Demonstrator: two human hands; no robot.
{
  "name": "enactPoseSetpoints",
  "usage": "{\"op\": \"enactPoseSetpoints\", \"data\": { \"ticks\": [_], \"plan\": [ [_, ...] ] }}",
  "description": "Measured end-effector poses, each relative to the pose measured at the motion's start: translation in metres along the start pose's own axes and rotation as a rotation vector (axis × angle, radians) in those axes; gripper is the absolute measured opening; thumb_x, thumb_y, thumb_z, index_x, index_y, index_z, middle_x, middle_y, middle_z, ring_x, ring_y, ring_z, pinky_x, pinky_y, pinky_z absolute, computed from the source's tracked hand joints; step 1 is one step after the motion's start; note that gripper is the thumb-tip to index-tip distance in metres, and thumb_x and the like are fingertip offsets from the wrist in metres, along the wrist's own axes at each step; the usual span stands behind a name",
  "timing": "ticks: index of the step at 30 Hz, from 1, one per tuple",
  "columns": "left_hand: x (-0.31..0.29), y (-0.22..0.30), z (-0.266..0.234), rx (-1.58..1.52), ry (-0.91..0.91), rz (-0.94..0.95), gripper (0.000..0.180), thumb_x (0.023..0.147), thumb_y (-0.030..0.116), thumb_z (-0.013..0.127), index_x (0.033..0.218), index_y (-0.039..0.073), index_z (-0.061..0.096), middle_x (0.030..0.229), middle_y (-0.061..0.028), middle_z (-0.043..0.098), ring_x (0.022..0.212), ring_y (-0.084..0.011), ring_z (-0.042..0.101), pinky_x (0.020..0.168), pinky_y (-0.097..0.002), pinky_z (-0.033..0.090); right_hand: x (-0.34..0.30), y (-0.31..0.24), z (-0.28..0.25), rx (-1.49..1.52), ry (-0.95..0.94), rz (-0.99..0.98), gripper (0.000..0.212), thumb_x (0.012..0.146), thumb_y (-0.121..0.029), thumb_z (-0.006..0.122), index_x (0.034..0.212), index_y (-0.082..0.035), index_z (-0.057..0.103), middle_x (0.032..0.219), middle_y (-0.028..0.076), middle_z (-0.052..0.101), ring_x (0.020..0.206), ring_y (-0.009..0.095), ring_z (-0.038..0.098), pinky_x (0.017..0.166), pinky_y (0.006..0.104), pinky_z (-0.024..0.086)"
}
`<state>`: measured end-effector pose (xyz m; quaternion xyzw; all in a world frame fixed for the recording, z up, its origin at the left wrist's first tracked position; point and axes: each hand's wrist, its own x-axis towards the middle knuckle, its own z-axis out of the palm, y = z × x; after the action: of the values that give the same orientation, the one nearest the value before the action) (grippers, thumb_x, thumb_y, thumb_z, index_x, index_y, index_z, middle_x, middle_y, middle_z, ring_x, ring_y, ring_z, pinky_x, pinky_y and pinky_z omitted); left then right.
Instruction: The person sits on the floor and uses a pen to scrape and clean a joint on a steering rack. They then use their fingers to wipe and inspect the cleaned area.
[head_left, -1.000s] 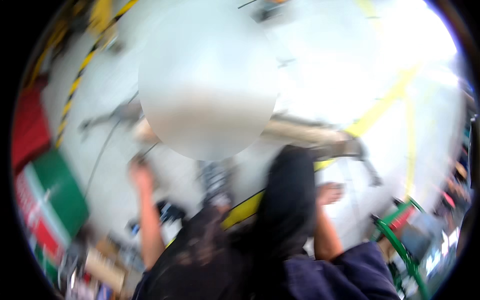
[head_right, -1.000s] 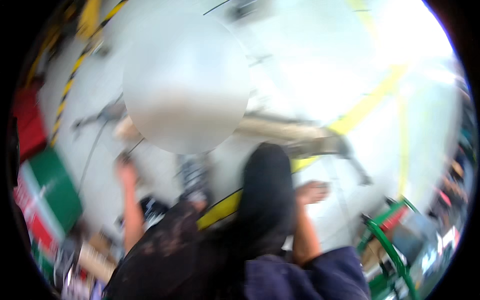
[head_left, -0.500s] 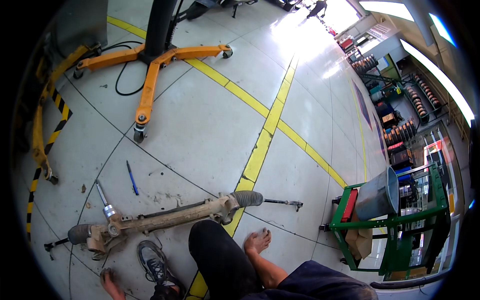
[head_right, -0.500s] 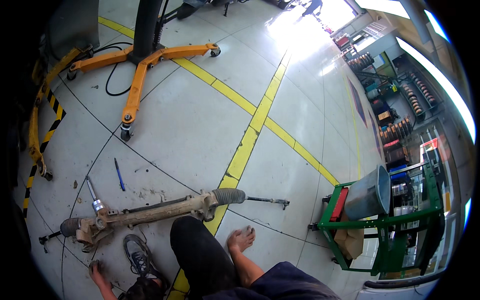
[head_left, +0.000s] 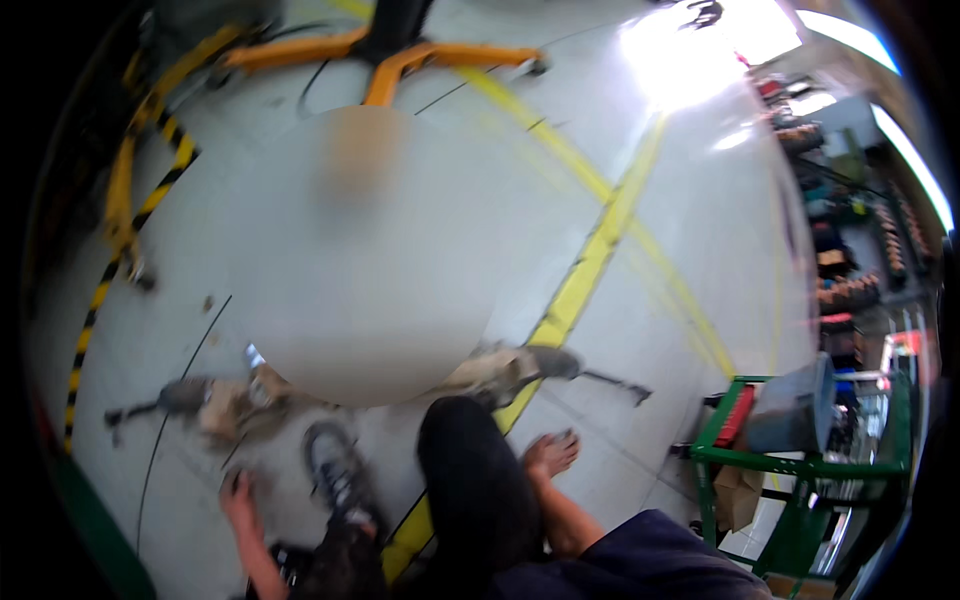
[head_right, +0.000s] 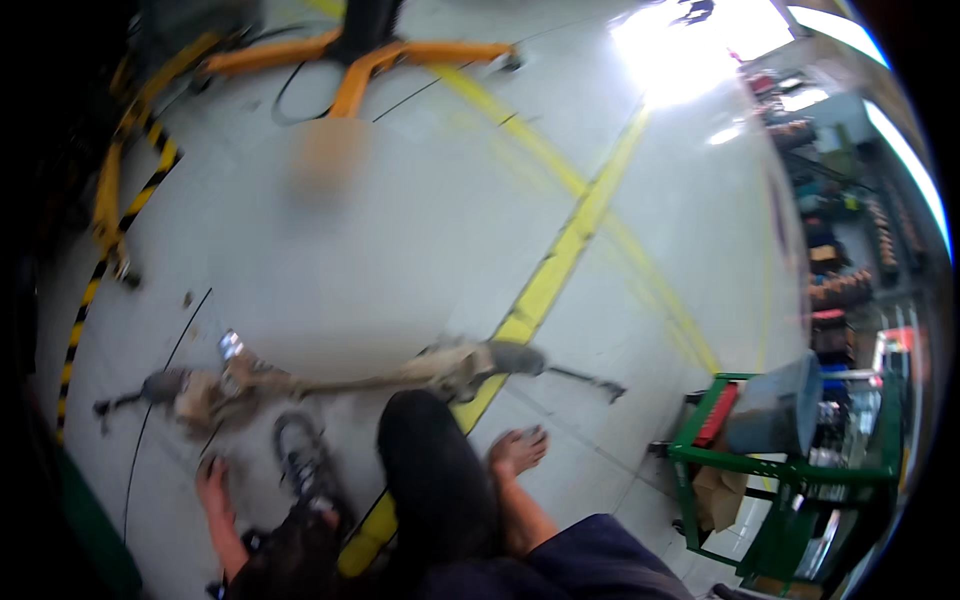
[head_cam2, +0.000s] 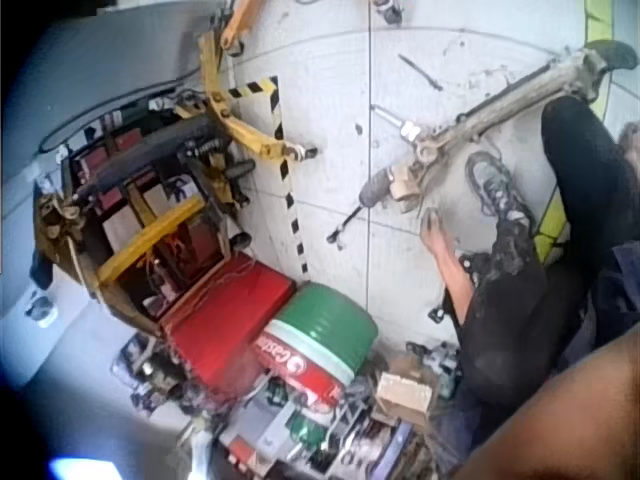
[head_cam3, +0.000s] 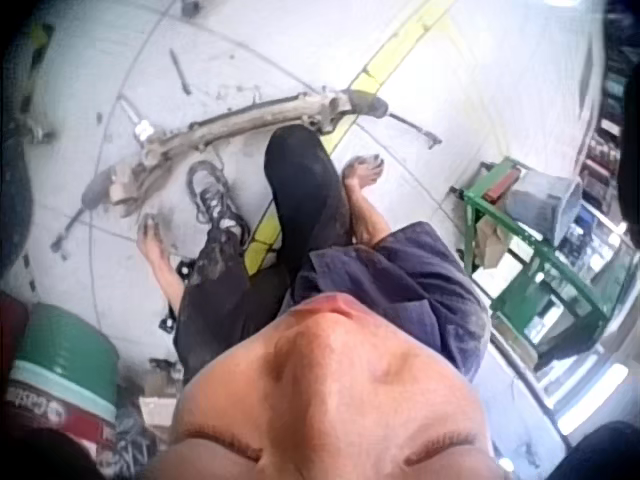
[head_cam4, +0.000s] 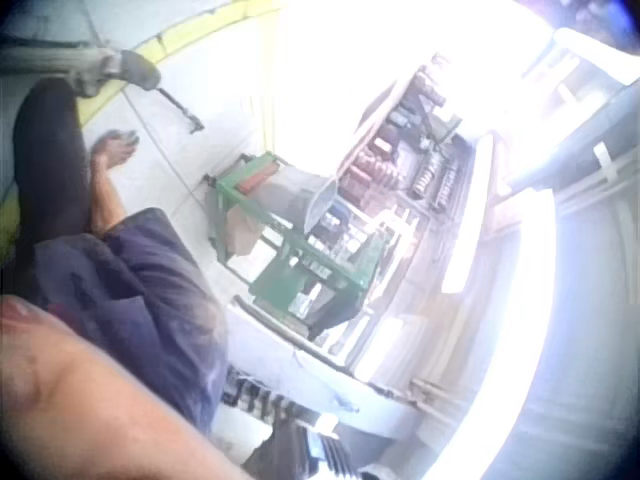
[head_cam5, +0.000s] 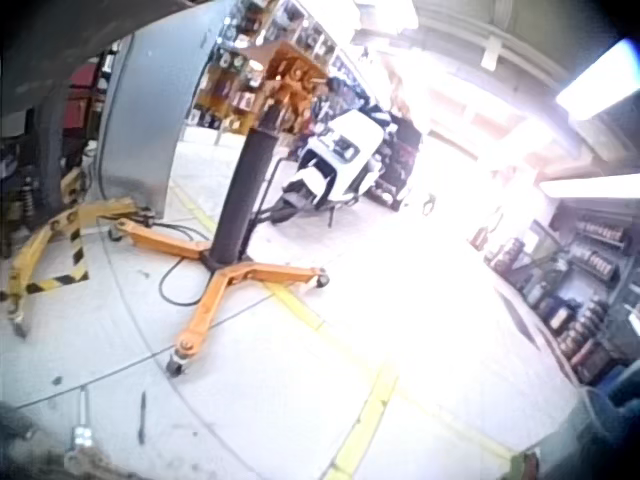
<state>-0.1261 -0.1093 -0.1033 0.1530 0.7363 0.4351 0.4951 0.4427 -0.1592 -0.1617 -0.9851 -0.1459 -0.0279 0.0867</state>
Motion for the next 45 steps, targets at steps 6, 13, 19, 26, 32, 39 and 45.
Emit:
{"op": "enactPoseSetpoints", "data": {
  "ticks": [6,13,19,26,32,39,45],
  "plan": [
    [-0.006,0.013,0.021,0.045,0.024,-0.008,0.021,0.093,0.008,0.062,0.109,-0.006,0.063,0.088,-0.0106,0.068,0.079,-0.0187,0.066,0.073,-0.0305,0.052,0.002,0.023,0.024,-0.186,0.075,0.053,0.056,0.090,-0.038,0.047,0.139,-0.012,0.043,0.140,0.012,0.044,0.131,0.032,0.042,0.103,0.0517,0.037],
    [-0.011,-0.001,0.003,-0.036,0.035,-0.019,0.013,0.099,0.009,0.055,0.100,-0.002,0.061,0.078,-0.0025,0.057,0.060,-0.0104,0.049,0.053,-0.0246,0.040,0.010,0.026,0.029,-0.199,0.049,0.023,0.055,0.095,-0.042,0.045,0.140,-0.012,0.041,0.145,0.011,0.040,0.135,0.033,0.036,0.105,0.0531,0.036],
    [-0.005,-0.006,0.004,-0.102,0.065,-0.027,0.013,0.100,0.008,0.053,0.101,-0.002,0.061,0.080,-0.0015,0.056,0.061,-0.0097,0.048,0.054,-0.0231,0.040,0.016,0.026,0.021,-0.125,0.052,0.001,0.053,0.094,-0.043,0.044,0.139,-0.014,0.044,0.145,0.010,0.040,0.136,0.032,0.035,0.106,0.0540,0.034],
    [0.000,-0.011,-0.002,-0.168,0.023,-0.124,0.019,0.096,0.001,0.058,0.112,-0.008,0.060,0.103,-0.0111,0.066,0.088,-0.0173,0.063,0.080,-0.0250,0.049,0.015,0.026,0.022,-0.145,0.043,0.029,0.052,0.094,-0.042,0.043,0.138,-0.016,0.046,0.144,0.009,0.040,0.135,0.032,0.036,0.105,0.0530,0.035],
    [-0.003,0.001,0.009,-0.172,0.017,-0.129,0.018,0.094,0.001,0.060,0.109,-0.008,0.063,0.100,-0.0124,0.068,0.084,-0.0177,0.066,0.076,-0.0259,0.052,0.018,0.028,0.024,-0.153,0.055,0.019,0.051,0.094,-0.042,0.043,0.138,-0.015,0.046,0.143,0.009,0.041,0.135,0.032,0.037,0.105,0.0526,0.036],
    [-0.037,0.110,0.070,-0.070,-0.215,0.156,0.010,0.094,0.002,0.062,0.101,-0.004,0.067,0.093,-0.0092,0.069,0.082,-0.0151,0.065,0.073,-0.0247,0.053,0.018,0.030,0.021,-0.150,0.075,-0.007,0.050,0.095,-0.043,0.043,0.137,-0.015,0.047,0.142,0.008,0.042,0.135,0.031,0.037,0.106,0.0518,0.036],
    [-0.013,0.159,0.121,0.079,-0.225,0.323,0.014,0.095,0.001,0.060,0.105,-0.006,0.066,0.094,-0.0105,0.070,0.082,-0.0152,0.067,0.078,-0.0278,0.055,0.019,0.033,0.029,-0.151,0.081,0.020,0.050,0.095,-0.043,0.043,0.136,-0.016,0.047,0.142,0.009,0.042,0.135,0.031,0.037,0.106,0.0519,0.035]
  ]
}}
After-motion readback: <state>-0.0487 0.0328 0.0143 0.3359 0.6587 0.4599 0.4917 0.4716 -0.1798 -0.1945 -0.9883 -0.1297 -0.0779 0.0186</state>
